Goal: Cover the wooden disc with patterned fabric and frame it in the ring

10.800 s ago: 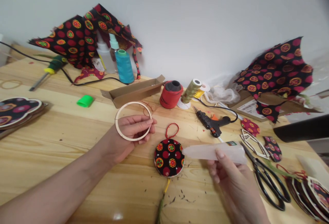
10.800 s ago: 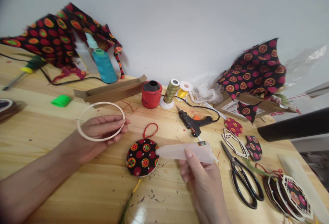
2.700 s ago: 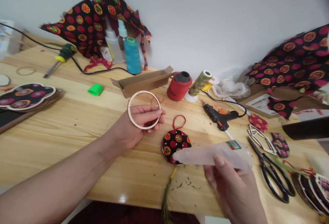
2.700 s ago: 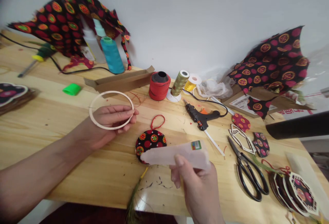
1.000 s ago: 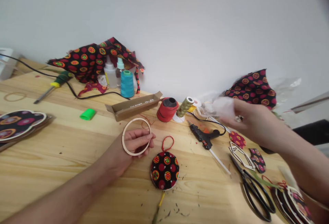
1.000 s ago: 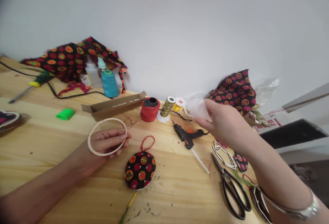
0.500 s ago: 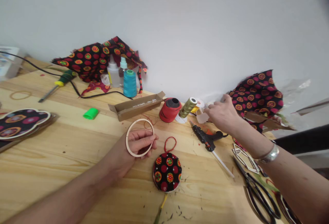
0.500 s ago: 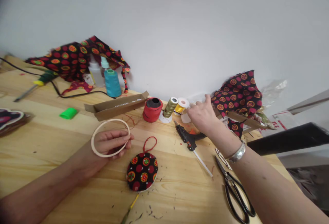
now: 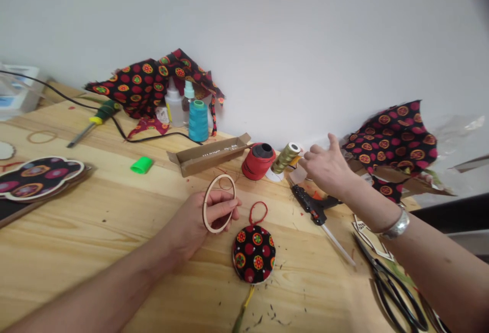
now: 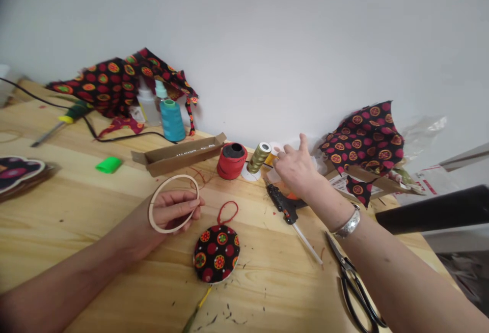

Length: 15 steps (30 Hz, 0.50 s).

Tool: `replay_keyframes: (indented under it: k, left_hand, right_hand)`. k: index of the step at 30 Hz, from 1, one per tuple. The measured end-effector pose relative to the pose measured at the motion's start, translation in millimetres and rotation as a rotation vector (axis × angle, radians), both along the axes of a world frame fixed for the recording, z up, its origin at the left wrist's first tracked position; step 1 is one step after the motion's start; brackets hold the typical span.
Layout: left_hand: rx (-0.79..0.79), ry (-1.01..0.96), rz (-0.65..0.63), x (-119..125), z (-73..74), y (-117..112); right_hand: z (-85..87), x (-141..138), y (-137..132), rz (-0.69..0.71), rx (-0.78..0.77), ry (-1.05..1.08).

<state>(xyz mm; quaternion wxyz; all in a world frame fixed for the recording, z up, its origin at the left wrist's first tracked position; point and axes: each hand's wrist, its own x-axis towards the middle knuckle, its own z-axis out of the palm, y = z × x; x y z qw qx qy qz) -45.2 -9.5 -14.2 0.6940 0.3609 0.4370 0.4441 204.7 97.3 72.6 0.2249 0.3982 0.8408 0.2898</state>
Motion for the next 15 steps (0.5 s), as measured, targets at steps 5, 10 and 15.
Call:
replay_keyframes:
  k: [5,10,15]
  left_hand:
    - [0.003,0.009,-0.005,-0.5,-1.3,0.6]
    - [0.001,0.011,-0.008,0.2,-2.6,2.5]
    - [-0.008,0.011,-0.013,0.7,-2.7,2.0]
  right_hand:
    - [1.5,4.6,-1.5,0.045,0.013,0.006]
    - [-1.5,6.7,2.0,0.089,0.023,0.015]
    - [-4.8,7.6,4.6,0.079,0.046,0.036]
